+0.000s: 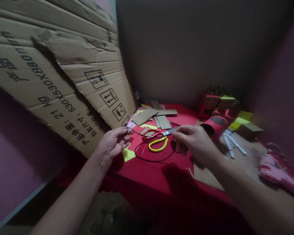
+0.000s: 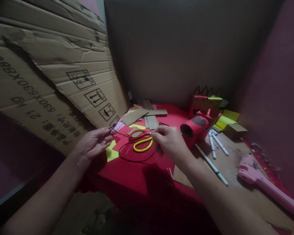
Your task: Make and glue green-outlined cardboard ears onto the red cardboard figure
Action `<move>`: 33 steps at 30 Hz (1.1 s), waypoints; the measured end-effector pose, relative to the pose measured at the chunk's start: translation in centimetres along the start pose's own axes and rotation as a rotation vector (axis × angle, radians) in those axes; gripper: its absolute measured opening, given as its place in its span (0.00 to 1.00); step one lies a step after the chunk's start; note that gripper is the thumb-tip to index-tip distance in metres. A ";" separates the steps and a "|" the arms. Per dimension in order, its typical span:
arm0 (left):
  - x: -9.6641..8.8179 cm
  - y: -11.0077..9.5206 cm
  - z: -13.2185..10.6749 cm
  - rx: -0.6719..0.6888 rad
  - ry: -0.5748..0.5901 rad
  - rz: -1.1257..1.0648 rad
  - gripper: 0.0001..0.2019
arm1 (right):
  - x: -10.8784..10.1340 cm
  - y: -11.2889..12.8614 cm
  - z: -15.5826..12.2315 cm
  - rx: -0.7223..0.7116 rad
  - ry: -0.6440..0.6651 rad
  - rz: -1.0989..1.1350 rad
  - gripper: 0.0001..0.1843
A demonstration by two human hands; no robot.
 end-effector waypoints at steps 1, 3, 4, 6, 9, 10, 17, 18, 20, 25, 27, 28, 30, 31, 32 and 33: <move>0.2 0.1 -0.2 0.002 0.010 0.008 0.15 | -0.2 0.2 -0.1 -0.001 -0.005 0.025 0.11; 1.1 0.4 -0.5 -0.004 0.041 0.032 0.15 | -0.6 0.7 -0.2 -0.001 -0.016 0.093 0.10; 1.8 0.7 -0.7 -0.010 0.062 0.047 0.15 | -0.8 1.0 -0.2 -0.002 -0.020 0.132 0.09; 3.5 1.5 -1.1 -0.032 0.115 0.082 0.14 | -1.0 1.7 -0.3 0.000 -0.022 0.208 0.08; 6.7 2.9 -1.9 -0.079 0.227 0.145 0.12 | -1.1 2.3 -0.3 0.009 -0.027 0.328 0.06; 7.8 3.4 -2.3 -0.094 0.271 0.164 0.11 | -1.2 2.4 -0.3 0.010 -0.035 0.370 0.07; 11.7 6.6 -4.4 -0.143 0.464 0.247 0.06 | -1.6 2.5 -0.6 0.065 -0.035 0.591 0.07; 11.8 6.9 -4.4 -0.138 0.471 0.252 0.08 | -1.6 2.6 -0.6 0.069 -0.031 0.613 0.07; 11.7 7.2 -4.4 -0.119 0.477 0.260 0.09 | -1.8 2.7 -0.7 0.071 -0.030 0.649 0.06; 10.4 6.6 -4.1 -0.055 0.417 0.276 0.05 | -3.1 2.6 -0.8 0.077 -0.058 0.698 0.06; 9.8 6.2 -4.1 -0.040 0.387 0.278 0.05 | -4.0 2.3 -0.8 0.074 -0.088 0.710 0.06; 9.6 6.0 -4.1 -0.033 0.372 0.277 0.05 | -4.5 2.2 -0.8 0.065 -0.107 0.715 0.06; 9.3 5.6 -4.2 -0.020 0.341 0.276 0.06 | -5.4 1.8 -0.9 0.041 -0.150 0.719 0.06; 9.1 5.4 -4.3 -0.015 0.325 0.278 0.06 | -5.7 1.6 -1.0 0.029 -0.168 0.715 0.06; 9.0 5.3 -4.4 -0.011 0.309 0.283 0.07 | -5.9 1.5 -1.1 0.018 -0.183 0.708 0.07; 8.9 5.2 -4.4 -0.007 0.293 0.289 0.07 | -6.1 1.3 -1.3 0.006 -0.197 0.697 0.08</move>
Point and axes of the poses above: each hand's wrist, its own z-axis towards the middle knuckle, its own x-axis out of the palm, y = z × x, the point moved 9 cm from there along z, towards the middle knuckle, and after that the axes turned 8 degrees about -x, right-handed, at the moved point
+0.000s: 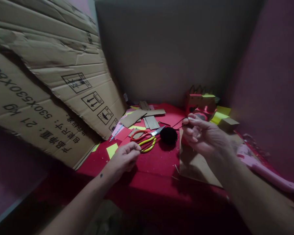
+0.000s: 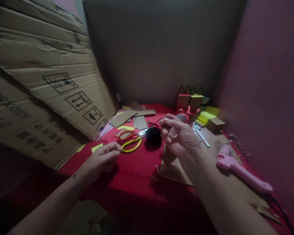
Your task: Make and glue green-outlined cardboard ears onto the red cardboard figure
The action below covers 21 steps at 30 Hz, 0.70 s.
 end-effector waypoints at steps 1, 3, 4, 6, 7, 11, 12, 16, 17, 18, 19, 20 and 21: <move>-0.2 0.0 -0.1 0.002 -0.015 0.007 0.08 | -0.1 0.0 -0.2 -0.018 -0.006 -0.012 0.08; -0.5 0.0 -0.1 0.010 -0.036 0.021 0.08 | 0.0 0.2 -0.5 -0.058 -0.010 -0.048 0.09; -0.8 0.0 -0.2 0.015 -0.040 0.026 0.08 | 0.1 0.3 -0.7 -0.077 -0.007 -0.071 0.08; -1.2 0.0 -0.2 0.023 -0.032 0.037 0.09 | 0.5 0.7 -1.0 -0.117 0.003 -0.122 0.08; -1.4 0.0 -0.2 0.026 -0.024 0.044 0.09 | 0.7 0.9 -1.1 -0.143 0.009 -0.148 0.08; -1.9 -0.3 -0.6 0.039 -0.001 0.088 0.10 | 0.9 2.0 -1.5 -0.290 0.010 -0.236 0.07; -1.9 -0.4 -0.8 0.040 0.002 0.101 0.10 | 0.7 2.3 -1.7 -0.325 0.001 -0.252 0.07; -1.7 -0.8 -1.2 0.051 -0.009 0.169 0.11 | 0.2 2.5 -2.0 -0.345 -0.027 -0.271 0.07; -1.6 -0.9 -1.3 0.058 -0.018 0.193 0.10 | 0.1 2.3 -2.0 -0.315 -0.027 -0.263 0.07; -1.6 -1.0 -1.4 0.066 -0.029 0.220 0.10 | 0.1 2.1 -2.0 -0.279 -0.027 -0.252 0.08; -1.5 -1.1 -1.5 0.075 -0.039 0.250 0.09 | 0.0 1.8 -1.9 -0.246 -0.027 -0.241 0.08; -1.4 -1.3 -1.5 0.087 -0.048 0.282 0.09 | 0.0 1.7 -1.9 -0.222 -0.030 -0.231 0.08; -1.4 -1.4 -1.6 0.100 -0.056 0.315 0.08 | 0.0 1.6 -1.9 -0.208 -0.033 -0.225 0.09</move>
Point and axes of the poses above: each hand's wrist, its own z-axis towards the middle knuckle, its own x-axis out of the palm, y = z × x, the point moved 9 cm from there along z, towards the middle knuckle, and after that the axes turned 8 degrees about -x, right-handed, at the moved point
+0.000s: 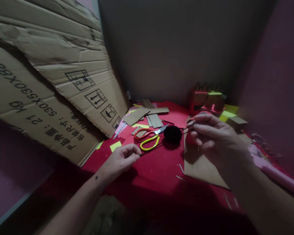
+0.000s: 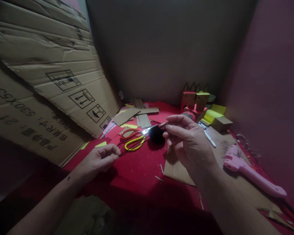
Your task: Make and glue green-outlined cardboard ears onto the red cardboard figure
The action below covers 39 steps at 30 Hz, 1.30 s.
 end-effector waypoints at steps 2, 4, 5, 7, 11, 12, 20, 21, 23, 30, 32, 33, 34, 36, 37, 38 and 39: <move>0.0 -0.4 -0.1 0.033 -0.014 0.068 0.08 | 0.1 0.0 -0.1 0.007 -0.004 0.001 0.09; -0.1 -0.9 -0.2 0.070 -0.024 0.135 0.07 | 0.2 0.3 -0.3 -0.022 -0.011 -0.014 0.08; -0.1 -1.1 -0.3 0.090 -0.027 0.169 0.07 | 0.2 0.6 -0.5 -0.050 -0.016 -0.028 0.08; -0.1 -1.4 -0.5 0.130 -0.036 0.245 0.07 | 0.3 1.2 -0.8 -0.111 -0.025 -0.065 0.08; -0.4 -1.7 -1.0 0.200 -0.085 0.379 0.05 | 0.5 1.5 -1.1 -0.177 -0.004 -0.154 0.06; -0.7 -1.7 -1.0 0.208 -0.110 0.396 0.04 | 0.5 1.5 -1.2 -0.192 0.002 -0.181 0.06; -3.0 -1.7 -1.9 0.039 -0.251 0.316 0.09 | 0.4 0.5 -1.2 -0.200 0.047 -0.485 0.02; -3.3 -2.0 -2.1 0.014 -0.263 0.305 0.10 | 0.6 0.2 -1.2 -0.187 0.059 -0.504 0.02; -4.1 -2.7 -2.6 -0.006 -0.311 0.288 0.11 | 1.0 -0.3 -1.2 -0.160 0.091 -0.538 0.02; -7.0 -5.6 -4.8 0.094 -0.514 0.374 0.10 | 2.7 -3.1 -0.4 -0.142 0.255 -0.677 0.08; -7.2 -6.9 -5.6 0.181 -0.597 0.518 0.09 | 3.3 -4.3 -0.1 -0.151 0.309 -0.728 0.08; -7.2 -7.6 -6.1 0.226 -0.642 0.600 0.08 | 3.7 -4.9 0.1 -0.155 0.333 -0.754 0.08; -7.3 -8.1 -6.5 0.264 -0.684 0.672 0.09 | 4.2 -5.4 0.2 -0.156 0.356 -0.782 0.08; -7.5 -8.7 -7.1 0.315 -0.752 0.759 0.09 | 5.1 -6.3 0.5 -0.144 0.393 -0.833 0.06; -7.7 -8.9 -7.3 0.335 -0.776 0.783 0.09 | 5.5 -6.7 0.6 -0.129 0.409 -0.859 0.05; -7.9 -9.2 -7.5 0.360 -0.799 0.801 0.09 | 6.0 -7.1 0.8 -0.107 0.424 -0.882 0.05; -8.1 -9.4 -7.7 0.391 -0.826 0.822 0.09 | 6.3 -7.6 1.0 -0.082 0.438 -0.903 0.06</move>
Point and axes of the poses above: each hand's wrist, its own z-axis towards the middle knuckle, its own x-axis out of the palm, y = z × x, the point moved 9 cm from there along z, towards the middle knuckle, and after that the axes turned 8 degrees about -x, right-handed, at the moved point
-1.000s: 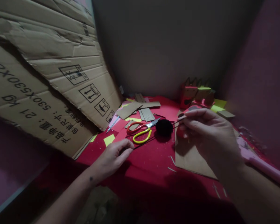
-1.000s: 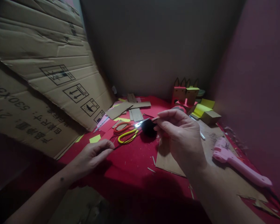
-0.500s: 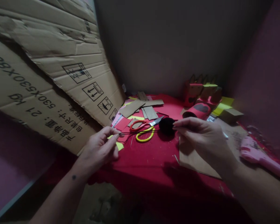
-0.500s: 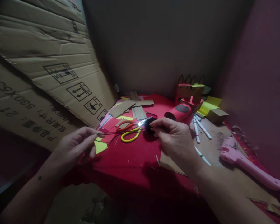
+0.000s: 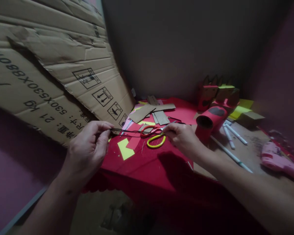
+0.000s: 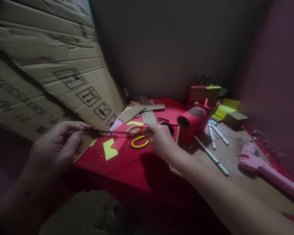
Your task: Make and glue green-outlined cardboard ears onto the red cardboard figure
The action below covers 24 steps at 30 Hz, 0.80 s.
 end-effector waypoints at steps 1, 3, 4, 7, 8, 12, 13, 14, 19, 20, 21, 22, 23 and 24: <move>-0.4 -0.1 0.1 0.025 -0.031 0.017 0.08 | 0.5 -0.1 0.4 0.020 0.023 -0.011 0.08; -1.0 -0.2 0.5 0.064 -0.072 0.042 0.08 | 1.4 -0.3 1.3 0.053 0.069 -0.019 0.12; -1.2 -0.3 0.6 0.075 -0.086 0.051 0.07 | 1.9 -0.4 1.7 0.065 0.090 -0.014 0.13; -2.0 -0.4 1.0 0.084 -0.122 0.070 0.07 | 3.7 -0.8 2.9 0.093 0.149 0.033 0.14; -2.3 -0.4 1.2 0.079 -0.133 0.074 0.07 | 4.4 -0.8 3.2 0.104 0.169 0.059 0.14; -3.2 -0.1 1.7 0.026 -0.170 0.081 0.08 | 6.8 -1.0 3.5 0.167 0.282 0.180 0.15; -3.5 0.1 1.9 0.005 -0.176 0.079 0.09 | 7.2 -1.0 3.3 0.186 0.308 0.204 0.15; -3.7 0.4 2.0 -0.020 -0.179 0.075 0.09 | 7.4 -1.0 3.1 0.205 0.330 0.224 0.16; -3.5 2.4 2.7 -0.174 -0.099 -0.032 0.10 | 6.6 -0.8 2.2 0.250 0.357 0.266 0.16; -3.3 2.8 2.8 -0.203 -0.066 -0.069 0.11 | 6.3 -0.7 2.1 0.249 0.353 0.267 0.15; -2.9 3.3 3.0 -0.229 -0.032 -0.108 0.11 | 5.9 -0.6 2.1 0.245 0.348 0.266 0.15; -2.6 3.7 3.1 -0.254 0.001 -0.144 0.11 | 5.5 -0.4 2.0 0.239 0.342 0.264 0.14; -2.2 4.1 3.2 -0.278 0.034 -0.174 0.12 | 5.1 -0.2 1.9 0.230 0.336 0.262 0.13; -1.8 4.5 3.3 -0.301 0.067 -0.199 0.12 | 4.6 0.0 1.9 0.218 0.330 0.258 0.12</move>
Point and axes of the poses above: each hand's wrist, its own z-axis towards the middle knuckle, its own x-axis out of the palm, y = z × x, the point moved 9 cm from there along z, towards the middle knuckle, and after that the axes turned 8 degrees about -x, right-handed, at the moved point
